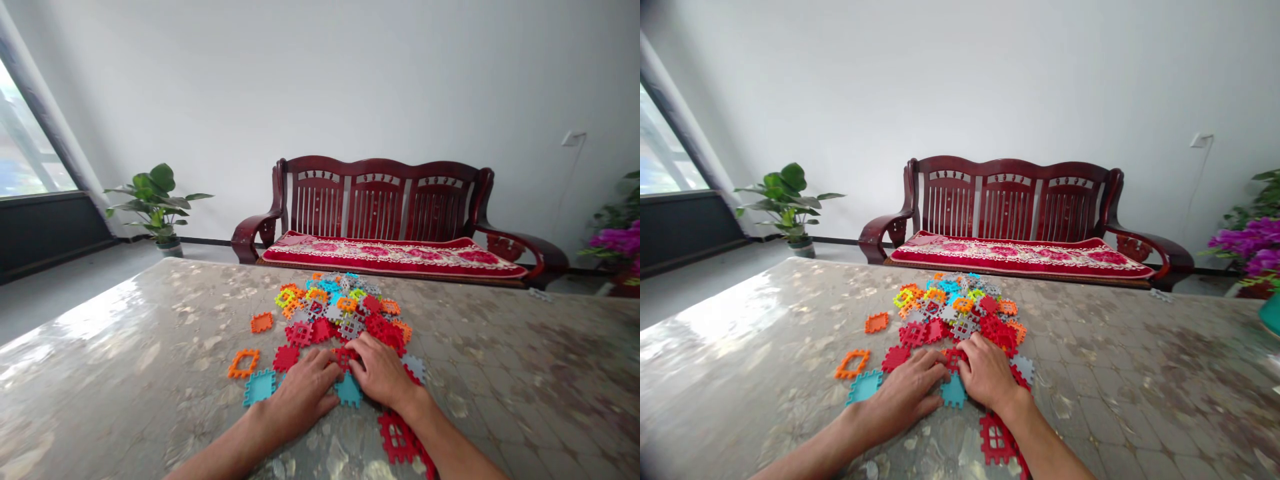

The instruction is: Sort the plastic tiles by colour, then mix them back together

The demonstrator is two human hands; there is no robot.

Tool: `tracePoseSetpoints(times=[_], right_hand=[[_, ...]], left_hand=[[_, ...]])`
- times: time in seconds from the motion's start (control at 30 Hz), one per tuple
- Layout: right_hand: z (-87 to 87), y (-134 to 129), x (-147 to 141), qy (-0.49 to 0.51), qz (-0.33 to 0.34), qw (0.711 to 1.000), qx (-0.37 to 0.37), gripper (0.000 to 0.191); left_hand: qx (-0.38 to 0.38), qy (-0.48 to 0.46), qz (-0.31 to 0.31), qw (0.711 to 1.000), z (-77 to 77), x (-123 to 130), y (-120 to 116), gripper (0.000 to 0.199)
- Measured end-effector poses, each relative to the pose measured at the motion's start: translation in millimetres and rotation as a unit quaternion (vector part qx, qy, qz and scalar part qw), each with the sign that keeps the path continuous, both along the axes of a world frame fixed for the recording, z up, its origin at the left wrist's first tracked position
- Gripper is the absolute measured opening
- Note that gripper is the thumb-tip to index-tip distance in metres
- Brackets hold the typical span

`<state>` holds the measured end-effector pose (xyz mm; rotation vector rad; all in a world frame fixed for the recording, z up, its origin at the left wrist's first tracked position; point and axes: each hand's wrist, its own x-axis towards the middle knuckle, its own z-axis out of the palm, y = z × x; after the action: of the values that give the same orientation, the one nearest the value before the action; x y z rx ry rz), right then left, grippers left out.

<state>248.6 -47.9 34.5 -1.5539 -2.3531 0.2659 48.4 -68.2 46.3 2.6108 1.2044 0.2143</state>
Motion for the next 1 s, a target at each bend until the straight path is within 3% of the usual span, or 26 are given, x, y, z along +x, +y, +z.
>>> tracePoseSetpoints(times=[0.23,0.47,0.7,1.0], right_hand=[[-2.9,1.4,0.5,-0.007,-0.003,1.0,0.009,0.022],[-4.3,2.1,1.5,-0.008,0.003,1.0,0.009,0.021],[-4.9,3.1,2.2,-0.007,0.001,1.0,0.014,0.02],[-5.4,4.5,2.6,-0.014,0.004,1.0,0.013,0.018]], left_hand=[[0.017,0.003,0.011,1.0,-6.8,1.8,3.4,0.034],[0.019,0.001,0.039,0.999,-1.3,6.6,2.7,0.025],[0.019,0.007,0.043,0.999,-5.8,4.8,6.2,0.032],[-0.002,0.024,0.065,0.998,1.2,5.8,0.9,0.04]])
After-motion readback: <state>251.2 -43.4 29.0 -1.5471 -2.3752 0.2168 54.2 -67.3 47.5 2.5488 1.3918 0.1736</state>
